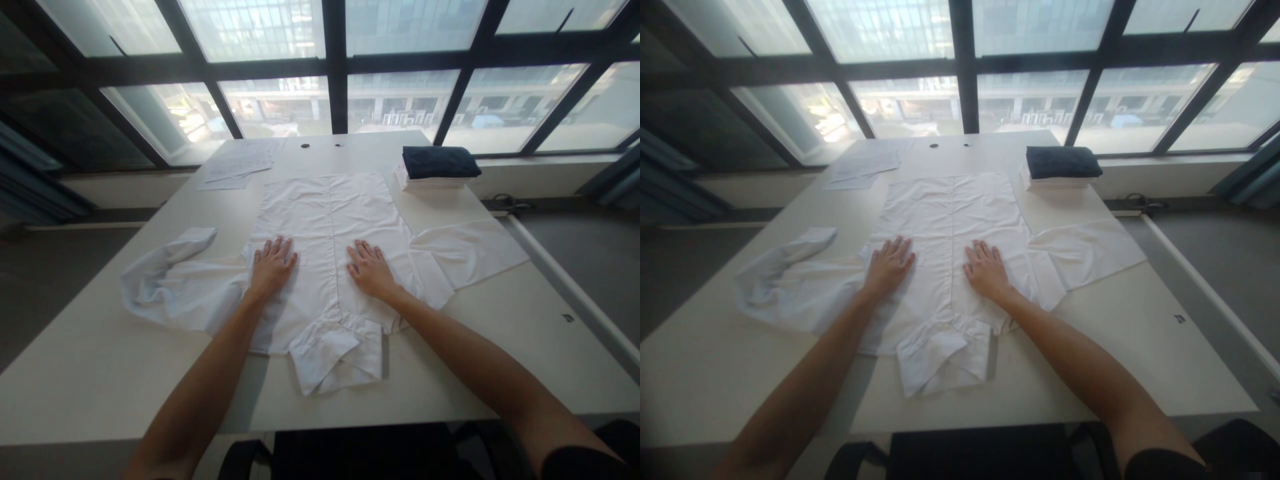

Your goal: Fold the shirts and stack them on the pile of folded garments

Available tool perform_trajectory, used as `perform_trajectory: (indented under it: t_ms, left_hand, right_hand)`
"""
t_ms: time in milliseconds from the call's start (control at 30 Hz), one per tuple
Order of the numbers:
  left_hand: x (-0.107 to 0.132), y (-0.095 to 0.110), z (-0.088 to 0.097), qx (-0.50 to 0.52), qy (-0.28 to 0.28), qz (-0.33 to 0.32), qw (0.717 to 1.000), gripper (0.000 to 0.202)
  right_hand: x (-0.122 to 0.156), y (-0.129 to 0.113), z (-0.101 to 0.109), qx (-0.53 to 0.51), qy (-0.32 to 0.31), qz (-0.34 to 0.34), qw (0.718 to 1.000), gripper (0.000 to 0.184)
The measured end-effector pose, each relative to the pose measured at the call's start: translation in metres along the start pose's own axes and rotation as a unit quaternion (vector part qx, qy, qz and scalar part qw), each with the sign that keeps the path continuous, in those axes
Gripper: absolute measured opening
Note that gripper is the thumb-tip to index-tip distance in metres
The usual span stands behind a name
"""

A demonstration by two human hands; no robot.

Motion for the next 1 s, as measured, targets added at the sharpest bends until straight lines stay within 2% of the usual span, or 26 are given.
perform_trajectory:
  t_ms: [1000]
  left_hand:
    - [-0.0003,-0.0002,-0.0006,0.015,-0.005,0.001,1.000,0.063]
  right_hand:
    - [0.0006,-0.0012,0.0022,-0.003,0.000,0.001,1.000,0.057]
Point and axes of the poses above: each hand's wrist, its own x-axis away from the middle knuckle, its own z-axis out of the back of the hand, y = z × x, the point moved 7 cm from there along -x, towards the middle knuckle, and after that the axes turned 2 degrees about -x, right-handed, at the moved point
